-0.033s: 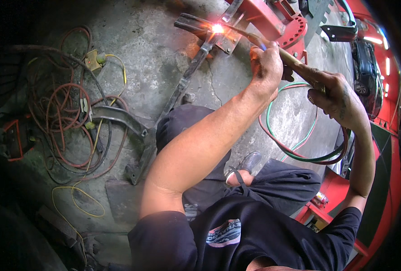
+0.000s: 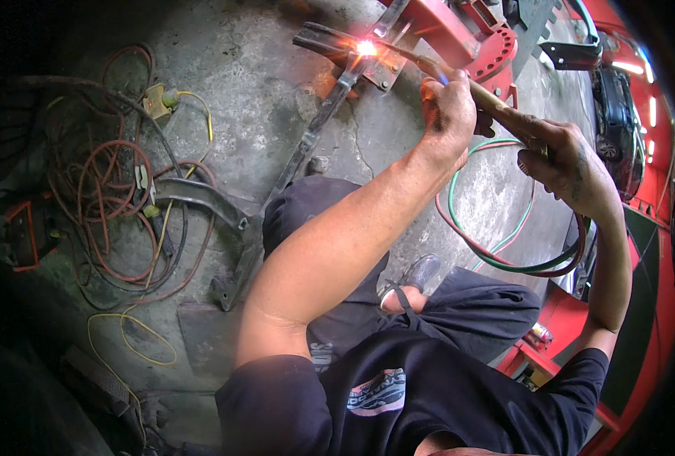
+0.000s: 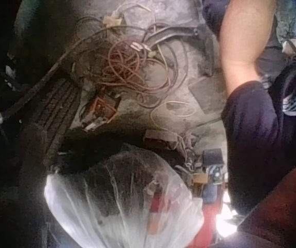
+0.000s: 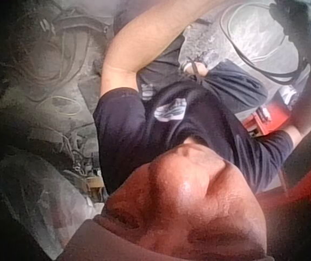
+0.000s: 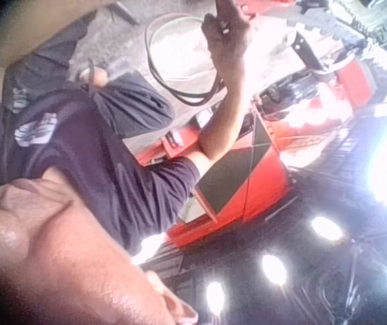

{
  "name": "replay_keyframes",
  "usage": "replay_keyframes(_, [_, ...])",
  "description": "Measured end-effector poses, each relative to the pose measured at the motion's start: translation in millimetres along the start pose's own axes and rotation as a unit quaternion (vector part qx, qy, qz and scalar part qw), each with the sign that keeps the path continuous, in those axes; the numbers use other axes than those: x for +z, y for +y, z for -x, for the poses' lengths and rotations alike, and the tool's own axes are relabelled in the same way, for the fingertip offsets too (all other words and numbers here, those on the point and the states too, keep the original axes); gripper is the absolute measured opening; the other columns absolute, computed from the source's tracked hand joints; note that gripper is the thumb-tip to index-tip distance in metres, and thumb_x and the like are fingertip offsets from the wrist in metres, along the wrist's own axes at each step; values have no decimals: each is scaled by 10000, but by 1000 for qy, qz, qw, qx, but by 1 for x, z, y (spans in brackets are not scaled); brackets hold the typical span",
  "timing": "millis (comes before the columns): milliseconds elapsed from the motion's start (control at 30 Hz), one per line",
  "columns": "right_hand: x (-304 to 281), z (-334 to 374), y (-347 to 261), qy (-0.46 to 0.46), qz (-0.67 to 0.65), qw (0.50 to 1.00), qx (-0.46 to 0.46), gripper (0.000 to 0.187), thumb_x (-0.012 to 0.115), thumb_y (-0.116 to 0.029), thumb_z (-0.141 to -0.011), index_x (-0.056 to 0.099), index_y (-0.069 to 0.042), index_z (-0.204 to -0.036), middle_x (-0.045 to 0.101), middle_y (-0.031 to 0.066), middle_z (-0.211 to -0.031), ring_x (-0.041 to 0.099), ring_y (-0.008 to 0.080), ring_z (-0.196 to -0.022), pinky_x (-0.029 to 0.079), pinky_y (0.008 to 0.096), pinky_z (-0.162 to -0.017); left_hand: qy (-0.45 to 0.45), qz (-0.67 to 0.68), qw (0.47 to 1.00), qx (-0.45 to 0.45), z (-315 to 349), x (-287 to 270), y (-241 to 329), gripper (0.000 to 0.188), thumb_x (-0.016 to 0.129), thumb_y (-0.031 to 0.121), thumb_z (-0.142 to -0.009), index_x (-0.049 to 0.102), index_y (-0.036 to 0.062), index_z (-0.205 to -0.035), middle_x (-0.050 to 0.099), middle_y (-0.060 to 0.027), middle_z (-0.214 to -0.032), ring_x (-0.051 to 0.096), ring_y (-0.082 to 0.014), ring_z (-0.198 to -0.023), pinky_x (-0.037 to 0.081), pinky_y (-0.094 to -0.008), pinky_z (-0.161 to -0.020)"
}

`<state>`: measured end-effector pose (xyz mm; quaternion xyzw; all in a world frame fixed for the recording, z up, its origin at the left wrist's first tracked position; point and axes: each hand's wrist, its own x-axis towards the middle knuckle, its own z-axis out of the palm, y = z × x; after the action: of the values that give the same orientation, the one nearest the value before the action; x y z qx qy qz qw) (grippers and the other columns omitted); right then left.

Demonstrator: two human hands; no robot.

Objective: The person uses a torch and a lighter to heat a metal bracket on the ground, then handles the bracket by hand.

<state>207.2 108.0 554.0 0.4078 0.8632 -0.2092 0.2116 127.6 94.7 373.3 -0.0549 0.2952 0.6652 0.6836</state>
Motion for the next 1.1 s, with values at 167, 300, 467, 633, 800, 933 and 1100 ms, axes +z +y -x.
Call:
replay_keyframes(167, [-5,0,-13,-15,1,999,52,583,671,-52,-820,572,-18,-1394,616,260,-854,522,226,-629,505,383,-680,-6,1,1000,-1,-1,1,-3,383,390,278,-1063,610,-28,-989,694,-171,-814,667,-265,-628,584,-415,-573])
replay_keyframes(300, [-3,-1,-11,-21,10,998,55,572,693,-71,-843,573,-30,-1401,664,234,-896,522,218,-621,498,379,-665,-26,0,1000,10,0,-2,-2,392,389,283,-1063,618,-22,-976,696,-169,-805,666,-264,-616,579,-410,-562])
replay_keyframes(467, [-2,0,0,-5,42,999,-14,574,704,-86,-845,578,-37,-1403,682,243,-951,549,188,-659,501,368,-673,-9,5,1000,7,-2,1,-4,392,389,280,-1063,621,-21,-970,698,-167,-801,663,-262,-611,577,-407,-556])
replay_keyframes(633, [-8,-2,-15,-48,-11,993,108,576,709,-106,-851,574,-34,-1406,700,248,-1006,580,195,-695,515,377,-707,-12,1,1000,14,2,1,-1,389,381,271,-1065,621,-21,-973,698,-168,-801,657,-260,-613,575,-408,-554])
replay_keyframes(800, [-4,-1,-6,-14,11,999,28,579,705,-113,-854,569,-24,-1409,703,214,-954,532,169,-610,501,363,-645,-39,-4,999,13,4,-1,2,395,388,268,-1061,631,-16,-932,696,-169,-789,651,-257,-618,573,-412,-544])
replay_keyframes(933, [-5,-1,-8,-19,-1,999,45,581,698,-111,-857,563,-23,-1415,695,206,-920,509,158,-578,495,363,-623,-26,-2,1000,16,5,0,2,391,395,275,-1059,627,-15,-936,694,-166,-793,650,-258,-617,573,-414,-546])
replay_keyframes(1100, [-6,-1,-7,-22,-8,998,55,579,688,-94,-856,562,-24,-1417,645,178,-799,483,138,-536,480,354,-582,-45,7,999,14,5,0,2,362,405,280,-1059,610,-9,-986,692,-163,-816,651,-259,-624,570,-414,-545])
